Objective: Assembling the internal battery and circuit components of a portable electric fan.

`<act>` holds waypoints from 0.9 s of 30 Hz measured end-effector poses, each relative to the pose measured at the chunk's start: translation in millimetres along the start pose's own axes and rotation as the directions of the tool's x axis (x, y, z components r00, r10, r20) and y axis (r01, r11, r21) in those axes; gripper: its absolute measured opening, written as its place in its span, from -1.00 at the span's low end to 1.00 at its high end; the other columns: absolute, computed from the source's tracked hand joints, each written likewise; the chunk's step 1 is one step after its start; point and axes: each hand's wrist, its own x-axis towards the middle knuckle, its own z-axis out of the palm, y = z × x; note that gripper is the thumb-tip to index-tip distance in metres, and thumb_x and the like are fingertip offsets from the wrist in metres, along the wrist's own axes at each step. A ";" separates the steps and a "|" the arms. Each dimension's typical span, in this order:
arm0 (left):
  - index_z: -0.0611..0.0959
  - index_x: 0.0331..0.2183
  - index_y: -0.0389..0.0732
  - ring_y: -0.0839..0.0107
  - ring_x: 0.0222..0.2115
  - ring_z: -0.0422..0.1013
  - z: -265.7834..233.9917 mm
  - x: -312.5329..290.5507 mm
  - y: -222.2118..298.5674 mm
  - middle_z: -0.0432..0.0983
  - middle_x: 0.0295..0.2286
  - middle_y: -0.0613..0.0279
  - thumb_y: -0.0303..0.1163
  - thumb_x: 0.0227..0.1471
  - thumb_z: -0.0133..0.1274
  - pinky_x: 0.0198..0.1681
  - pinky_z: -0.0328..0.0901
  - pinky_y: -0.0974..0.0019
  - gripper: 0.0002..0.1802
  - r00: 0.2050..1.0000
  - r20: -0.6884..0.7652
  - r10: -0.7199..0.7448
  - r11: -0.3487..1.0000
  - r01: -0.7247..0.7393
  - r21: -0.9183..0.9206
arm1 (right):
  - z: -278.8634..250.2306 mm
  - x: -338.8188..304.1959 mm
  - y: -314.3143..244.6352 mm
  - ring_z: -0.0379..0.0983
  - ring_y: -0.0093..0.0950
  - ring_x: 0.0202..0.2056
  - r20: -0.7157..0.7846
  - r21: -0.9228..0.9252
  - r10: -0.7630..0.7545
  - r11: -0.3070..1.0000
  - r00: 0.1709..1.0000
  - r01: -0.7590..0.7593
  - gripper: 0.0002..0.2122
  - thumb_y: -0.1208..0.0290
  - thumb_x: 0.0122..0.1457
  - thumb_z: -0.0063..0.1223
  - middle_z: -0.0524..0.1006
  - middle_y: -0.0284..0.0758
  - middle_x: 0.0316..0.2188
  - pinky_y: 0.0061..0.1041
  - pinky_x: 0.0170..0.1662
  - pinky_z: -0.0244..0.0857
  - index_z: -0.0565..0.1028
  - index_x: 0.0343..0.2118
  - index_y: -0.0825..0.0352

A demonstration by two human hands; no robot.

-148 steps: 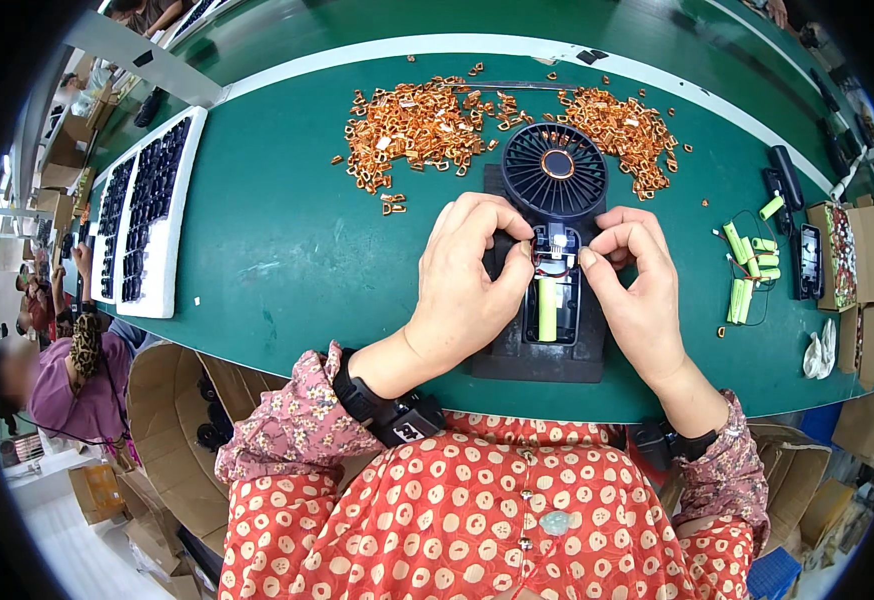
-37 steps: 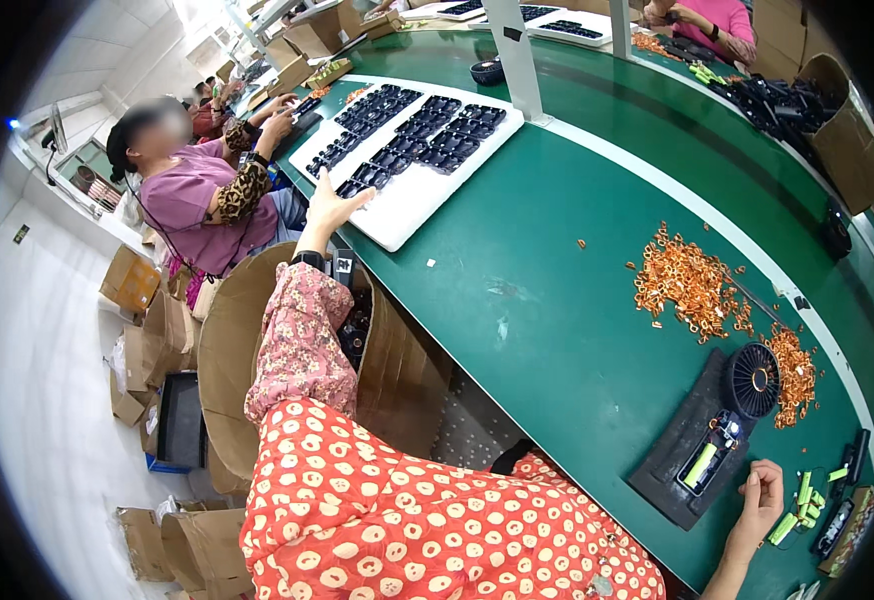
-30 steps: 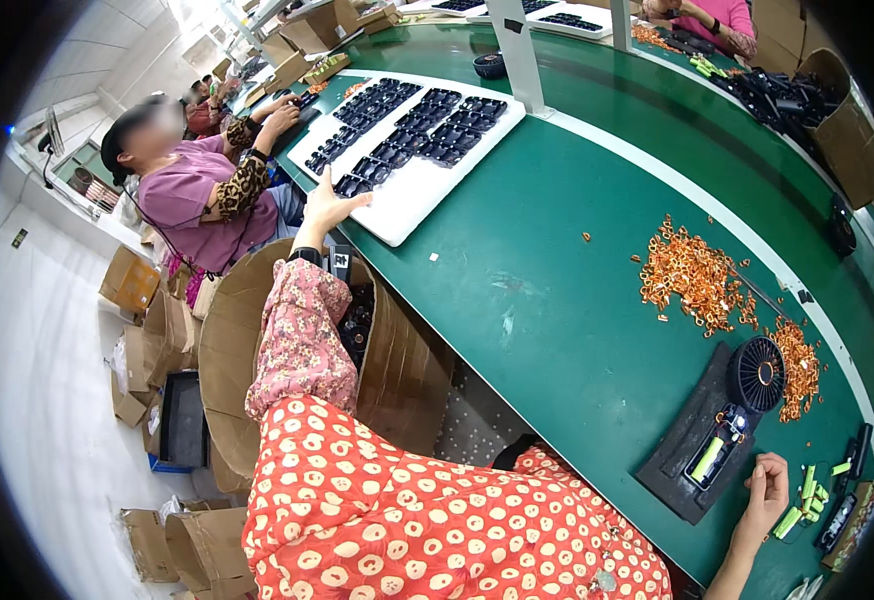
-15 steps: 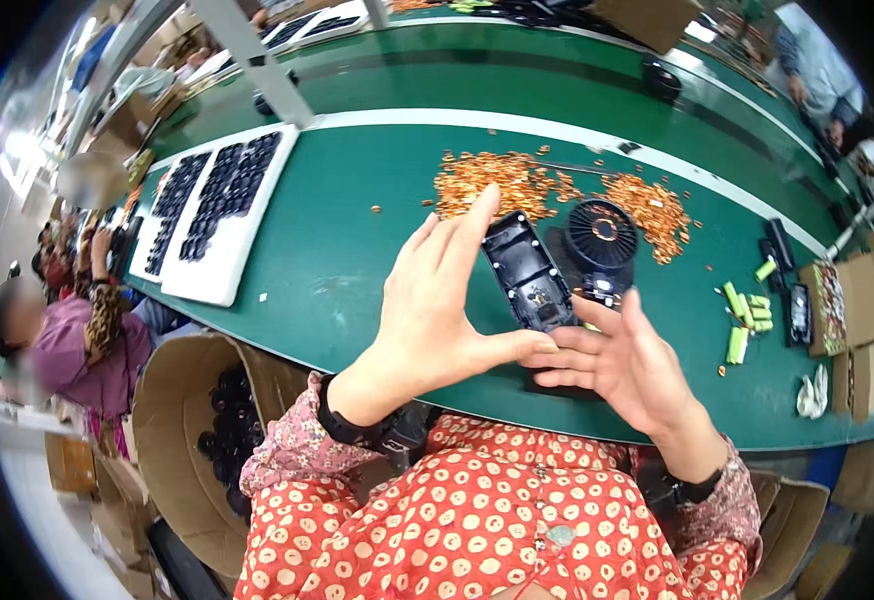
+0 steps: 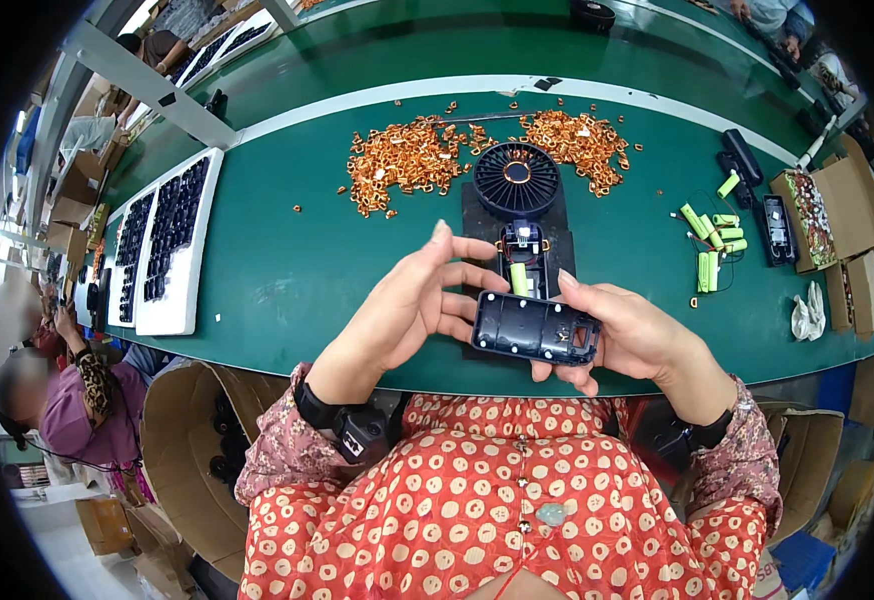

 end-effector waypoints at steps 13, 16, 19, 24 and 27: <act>0.36 0.05 -0.27 0.14 -0.30 0.60 8.8 -4.8 -3.1 0.51 -0.13 -0.07 -0.15 0.28 -0.07 -0.33 0.57 0.24 -0.54 0.946 0.284 -0.156 0.973 0.197 -0.121 | -0.9 -1.4 -36.5 0.39 -0.66 -0.62 0.051 -0.472 0.126 0.878 0.991 -0.087 -0.38 -0.17 0.37 -0.36 0.56 -0.34 -0.50 -0.68 -0.59 0.36 0.56 -0.24 0.39; 0.35 0.08 -0.30 0.09 -0.29 0.60 8.6 -3.7 -7.9 0.51 -0.13 -0.11 -0.17 0.28 -0.06 -0.28 0.56 0.21 -0.52 0.923 0.365 -0.121 0.964 0.197 -0.178 | -2.5 -1.9 -40.4 0.44 -0.61 -0.60 0.084 -0.504 0.127 0.861 0.988 -0.068 -0.36 -0.17 0.36 -0.37 0.58 -0.29 -0.47 -0.65 -0.57 0.38 0.55 -0.25 0.41; 0.35 0.06 -0.35 0.08 -0.26 0.59 10.5 -4.6 -8.2 0.51 -0.13 -0.09 -0.23 0.28 -0.09 -0.24 0.55 0.21 -0.55 0.966 0.257 -0.008 0.961 0.078 -0.264 | -9.9 -4.3 -42.4 0.51 -0.54 -0.56 0.004 -0.388 0.023 0.921 1.000 -0.019 -0.34 -0.18 0.36 -0.38 0.60 -0.23 -0.43 -0.62 -0.55 0.41 0.53 -0.23 0.45; 0.40 0.00 -0.34 0.36 -0.36 0.57 25.8 -8.1 -3.1 0.45 -0.23 0.10 -0.45 0.13 0.08 -0.35 0.48 0.39 -0.58 0.786 -0.284 0.548 0.804 -0.403 0.436 | -59.4 -12.3 -37.0 0.47 -0.59 -0.52 -0.203 -0.260 -0.399 0.902 0.894 0.344 -0.40 -0.09 0.40 -0.39 0.59 -0.25 -0.39 -0.61 -0.42 0.40 0.51 -0.16 0.45; 0.48 -0.06 -0.30 0.41 -0.48 0.52 37.4 1.2 -10.7 0.46 -0.27 0.06 -0.48 -0.12 0.28 -0.47 0.43 0.40 -0.47 0.507 0.006 0.862 0.169 -0.298 0.940 | -78.3 -14.3 -26.2 0.43 -0.63 -0.51 -0.266 -0.209 -0.455 0.888 0.850 0.409 -0.44 -0.05 0.41 -0.35 0.56 -0.32 -0.41 -0.63 -0.41 0.37 0.52 -0.17 0.43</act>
